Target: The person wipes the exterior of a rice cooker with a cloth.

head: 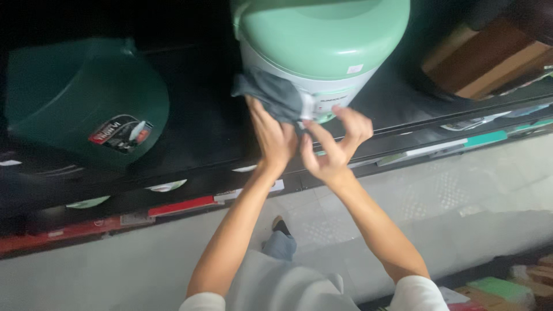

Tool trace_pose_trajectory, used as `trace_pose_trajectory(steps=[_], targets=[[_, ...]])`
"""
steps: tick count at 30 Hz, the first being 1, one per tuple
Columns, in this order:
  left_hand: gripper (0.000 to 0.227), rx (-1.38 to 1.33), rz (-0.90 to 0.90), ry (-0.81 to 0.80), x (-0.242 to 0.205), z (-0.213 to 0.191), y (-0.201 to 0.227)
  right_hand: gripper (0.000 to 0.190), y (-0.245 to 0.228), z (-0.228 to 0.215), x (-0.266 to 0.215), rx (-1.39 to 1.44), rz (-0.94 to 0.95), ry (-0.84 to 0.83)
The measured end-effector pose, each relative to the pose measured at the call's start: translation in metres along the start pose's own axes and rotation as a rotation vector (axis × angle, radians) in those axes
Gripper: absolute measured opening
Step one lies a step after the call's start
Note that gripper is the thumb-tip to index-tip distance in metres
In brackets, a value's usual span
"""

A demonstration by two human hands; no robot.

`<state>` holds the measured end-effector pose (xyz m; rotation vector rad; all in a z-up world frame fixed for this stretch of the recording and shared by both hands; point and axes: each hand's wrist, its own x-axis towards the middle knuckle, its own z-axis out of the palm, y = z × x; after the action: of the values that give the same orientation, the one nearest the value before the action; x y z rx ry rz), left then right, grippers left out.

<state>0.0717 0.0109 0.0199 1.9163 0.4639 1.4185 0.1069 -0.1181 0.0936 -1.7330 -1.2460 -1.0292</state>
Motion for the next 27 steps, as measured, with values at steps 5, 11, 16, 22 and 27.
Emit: trace_pose_trajectory(steps=[5, 11, 16, 22, 27], targets=[[0.061, 0.278, -0.033, 0.023, 0.001, 0.002, 0.0, 0.03, 0.001, -0.004, -0.019, 0.111, 0.038, -0.047], [0.036, 0.079, 0.028, -0.477, -0.032, -0.003, 0.034, 0.03, 0.0, -0.014, -0.014, 0.264, 0.16, -0.041], [0.027, -0.029, -0.041, -0.072, -0.011, 0.005, 0.016, 0.02, 0.003, -0.028, -0.014, 0.343, 0.28, -0.096], [0.016, 0.025, -0.056, -0.148, 0.006, 0.015, 0.002, 0.015, 0.01, -0.035, -0.008, 0.571, 0.386, -0.268], [0.013, 0.196, 0.114, -0.278, -0.037, 0.022, 0.016, 0.021, 0.011, -0.027, 0.004, 0.584, 0.523, -0.42]])
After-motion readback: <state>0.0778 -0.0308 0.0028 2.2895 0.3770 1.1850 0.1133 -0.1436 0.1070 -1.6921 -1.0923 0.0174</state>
